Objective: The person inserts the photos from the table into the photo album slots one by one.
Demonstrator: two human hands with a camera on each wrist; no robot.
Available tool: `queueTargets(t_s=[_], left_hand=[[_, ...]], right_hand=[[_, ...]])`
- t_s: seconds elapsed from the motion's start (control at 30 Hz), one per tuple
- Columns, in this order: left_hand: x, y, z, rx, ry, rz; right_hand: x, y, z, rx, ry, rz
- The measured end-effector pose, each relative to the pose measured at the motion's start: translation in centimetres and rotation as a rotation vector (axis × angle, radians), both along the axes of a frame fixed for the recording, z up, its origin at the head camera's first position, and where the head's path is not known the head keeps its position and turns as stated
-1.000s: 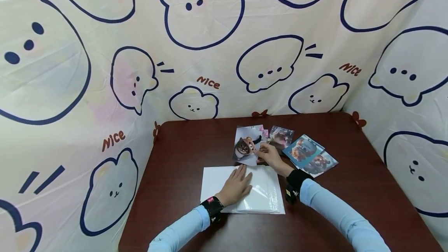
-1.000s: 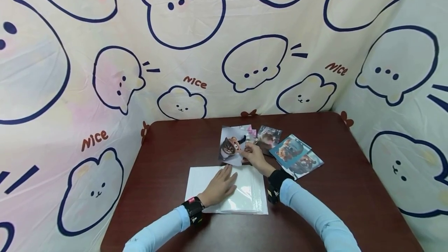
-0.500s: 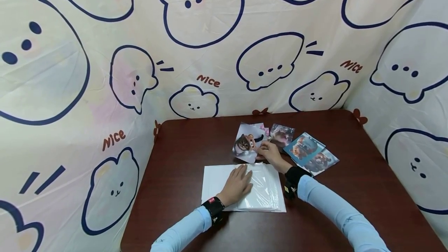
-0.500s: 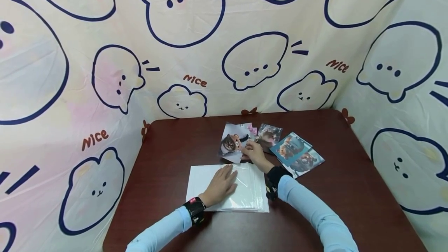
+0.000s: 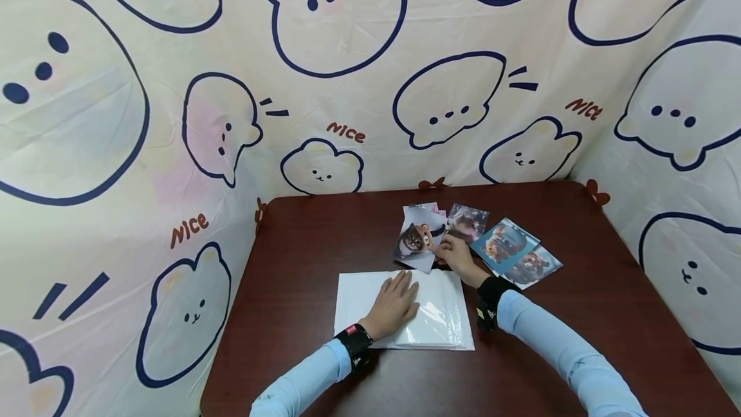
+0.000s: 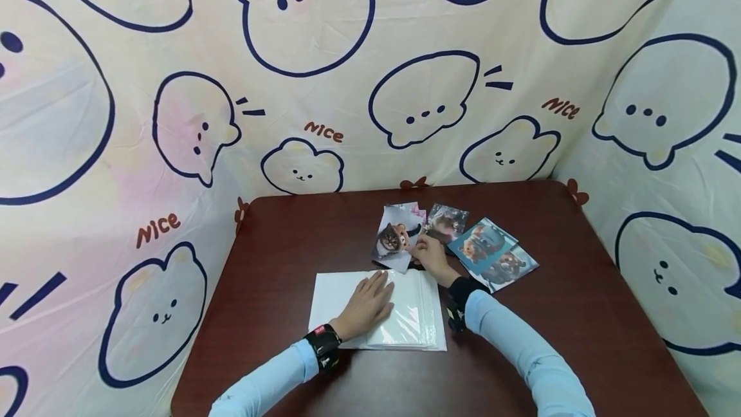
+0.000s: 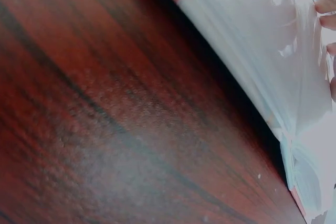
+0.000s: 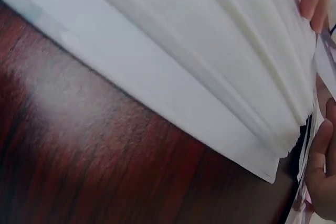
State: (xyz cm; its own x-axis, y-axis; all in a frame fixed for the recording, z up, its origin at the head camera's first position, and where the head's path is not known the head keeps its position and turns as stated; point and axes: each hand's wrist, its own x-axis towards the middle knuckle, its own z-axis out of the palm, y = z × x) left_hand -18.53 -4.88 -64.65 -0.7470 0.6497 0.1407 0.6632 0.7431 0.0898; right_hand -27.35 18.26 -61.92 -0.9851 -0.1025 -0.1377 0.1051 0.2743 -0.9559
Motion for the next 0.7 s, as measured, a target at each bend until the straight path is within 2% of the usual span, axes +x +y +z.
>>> queueTargets(t_s=[0.1,0.17,0.33,0.43,0.53,0.7], left_hand=[[-0.03,0.10,-0.07,-0.005,0.007,0.005],[-0.03,0.18,-0.20,-0.001,0.033,0.006],[0.06,0.26,-0.50,0.020,0.070,-0.001],[0.02,0.22,-0.67,0.031,0.078,-0.007],[-0.18,0.16,-0.65,0.025,0.084,-0.004],[-0.81,0.11,-0.12,-0.004,0.099,0.011]], right_hand=[[-0.29,-0.03,-0.09,-0.064,-0.026,-0.059],[-0.23,-0.09,-0.19,-0.076,-0.044,-0.054],[0.29,-0.12,-0.43,0.059,-0.023,0.069],[0.29,-0.06,-0.45,0.121,0.013,0.084],[0.00,-0.03,-0.36,0.091,0.019,0.020],[-0.61,-0.15,-0.27,-0.045,0.003,-0.094]])
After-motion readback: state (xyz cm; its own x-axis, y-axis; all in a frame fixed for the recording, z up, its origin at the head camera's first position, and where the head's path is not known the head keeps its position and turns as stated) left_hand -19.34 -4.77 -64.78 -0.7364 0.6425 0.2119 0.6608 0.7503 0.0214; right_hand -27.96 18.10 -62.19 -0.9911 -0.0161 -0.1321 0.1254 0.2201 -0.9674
